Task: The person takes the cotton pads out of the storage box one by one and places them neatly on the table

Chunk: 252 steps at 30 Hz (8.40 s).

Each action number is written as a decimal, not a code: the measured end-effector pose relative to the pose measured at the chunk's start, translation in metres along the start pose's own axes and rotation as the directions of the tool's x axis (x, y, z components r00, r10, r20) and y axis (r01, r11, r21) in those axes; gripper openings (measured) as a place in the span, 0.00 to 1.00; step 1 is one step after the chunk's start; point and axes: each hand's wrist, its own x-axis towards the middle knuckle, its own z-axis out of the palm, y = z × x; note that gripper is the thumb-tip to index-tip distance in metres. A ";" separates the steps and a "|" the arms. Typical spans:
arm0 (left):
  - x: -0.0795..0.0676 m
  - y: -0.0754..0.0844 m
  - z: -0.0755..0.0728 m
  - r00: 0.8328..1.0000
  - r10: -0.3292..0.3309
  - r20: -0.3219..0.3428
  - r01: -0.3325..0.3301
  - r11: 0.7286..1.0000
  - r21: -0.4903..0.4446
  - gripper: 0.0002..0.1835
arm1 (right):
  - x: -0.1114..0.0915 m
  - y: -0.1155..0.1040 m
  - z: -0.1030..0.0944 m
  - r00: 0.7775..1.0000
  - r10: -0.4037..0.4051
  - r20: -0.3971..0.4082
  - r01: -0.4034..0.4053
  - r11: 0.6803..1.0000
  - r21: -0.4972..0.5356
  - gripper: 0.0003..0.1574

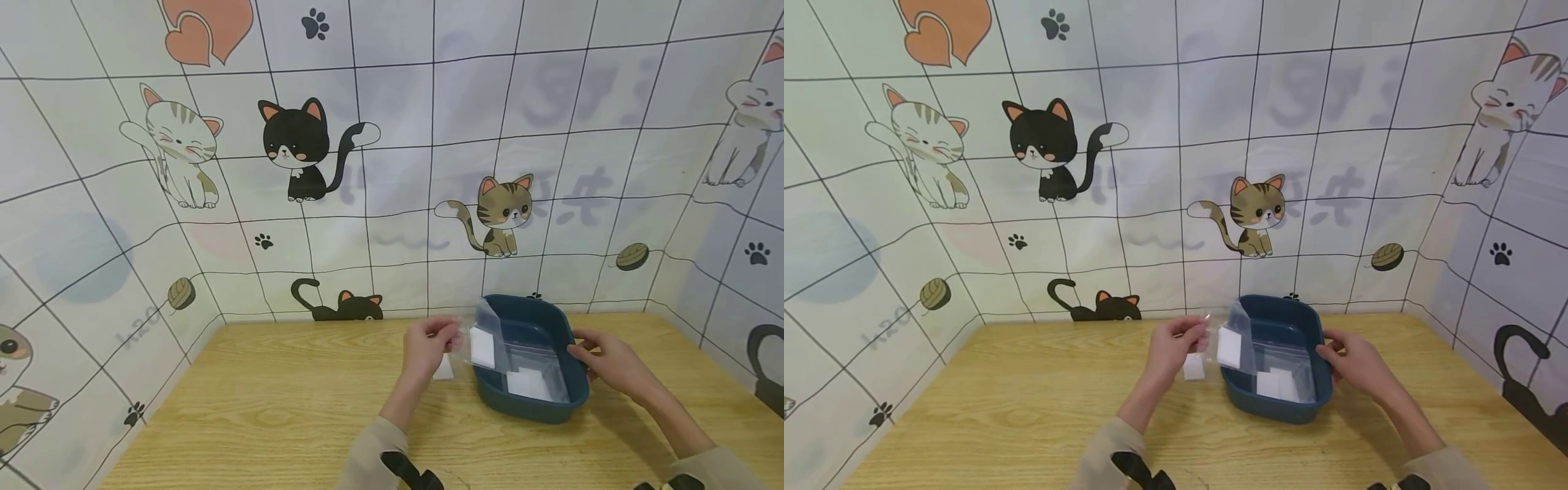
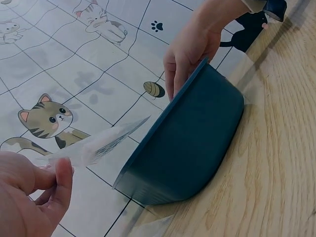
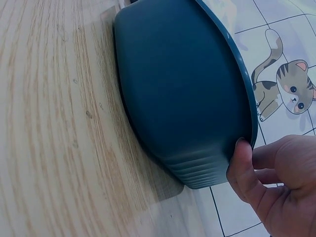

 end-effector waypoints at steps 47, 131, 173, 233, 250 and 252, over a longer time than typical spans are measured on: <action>0.021 -0.007 -0.070 0.998 -0.043 -0.052 0.042 0.999 -0.019 0.10 | 0.001 0.001 0.002 1.000 -0.005 -0.002 0.005 1.000 0.018 0.33; 0.023 -0.029 -0.129 0.940 0.022 -0.341 0.170 0.836 0.522 0.06 | 0.000 -0.001 0.002 1.000 -0.006 -0.012 0.006 1.000 0.000 0.33; 0.017 -0.026 -0.129 0.943 -0.037 -0.332 0.263 0.694 0.670 0.07 | -0.001 -0.002 0.003 1.000 -0.011 -0.021 0.011 1.000 -0.004 0.32; 0.009 0.014 -0.077 0.985 0.028 -0.169 0.086 0.769 0.634 0.09 | -0.002 0.000 0.003 1.000 -0.016 -0.015 0.016 1.000 0.006 0.33; 0.006 0.020 -0.052 0.993 0.059 -0.103 0.020 0.770 0.637 0.08 | -0.002 -0.001 0.002 1.000 -0.022 -0.020 0.022 1.000 -0.011 0.32; 0.006 0.020 -0.049 0.993 0.060 -0.098 0.017 0.769 0.639 0.09 | -0.002 -0.001 0.002 0.999 -0.026 -0.022 0.025 1.000 -0.011 0.32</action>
